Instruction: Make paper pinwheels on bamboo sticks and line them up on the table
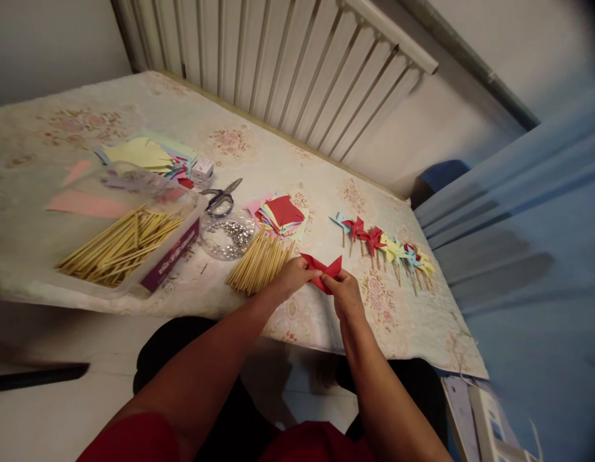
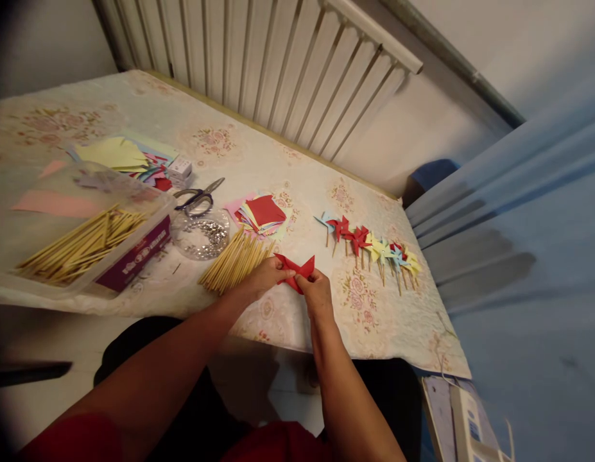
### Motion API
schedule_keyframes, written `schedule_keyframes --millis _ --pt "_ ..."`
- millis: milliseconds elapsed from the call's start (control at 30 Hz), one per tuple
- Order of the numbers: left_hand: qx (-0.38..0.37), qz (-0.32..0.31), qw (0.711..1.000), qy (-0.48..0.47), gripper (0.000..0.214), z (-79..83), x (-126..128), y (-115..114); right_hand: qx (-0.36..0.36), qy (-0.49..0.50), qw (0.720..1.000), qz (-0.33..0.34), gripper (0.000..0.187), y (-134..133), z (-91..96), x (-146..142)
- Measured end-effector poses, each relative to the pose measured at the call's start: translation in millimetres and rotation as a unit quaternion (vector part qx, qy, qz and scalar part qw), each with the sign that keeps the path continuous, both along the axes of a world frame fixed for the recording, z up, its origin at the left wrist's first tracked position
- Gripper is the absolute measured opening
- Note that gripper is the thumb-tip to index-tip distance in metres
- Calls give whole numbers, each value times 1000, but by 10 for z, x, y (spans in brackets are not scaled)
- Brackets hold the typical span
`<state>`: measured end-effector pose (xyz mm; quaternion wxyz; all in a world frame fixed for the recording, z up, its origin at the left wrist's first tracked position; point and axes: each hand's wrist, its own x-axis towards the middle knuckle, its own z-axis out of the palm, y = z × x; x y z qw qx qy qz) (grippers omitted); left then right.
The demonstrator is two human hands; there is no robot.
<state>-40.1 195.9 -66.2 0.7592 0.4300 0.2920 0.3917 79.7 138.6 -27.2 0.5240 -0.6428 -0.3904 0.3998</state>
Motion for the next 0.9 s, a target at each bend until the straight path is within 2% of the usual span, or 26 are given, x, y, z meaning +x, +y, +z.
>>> schedule_keyframes --millis 200,367,633,800,900 --pt "5 -10 1000 2 23 -9 15 -43 -3 18 1000 11 25 -74 -27 52" --pt "30 -37 998 43 11 19 -1 -92 -5 -33 999 17 26 -106 -58 130" --pt "46 -51 995 69 12 71 10 -199 -10 -86 996 -7 20 -167 -103 212" --pt "109 -21 988 111 16 108 -34 -397 -15 -95 995 4 20 -280 -141 282" --pt "149 12 982 116 21 97 -98 -534 -15 -51 999 -1 20 -360 -134 323"
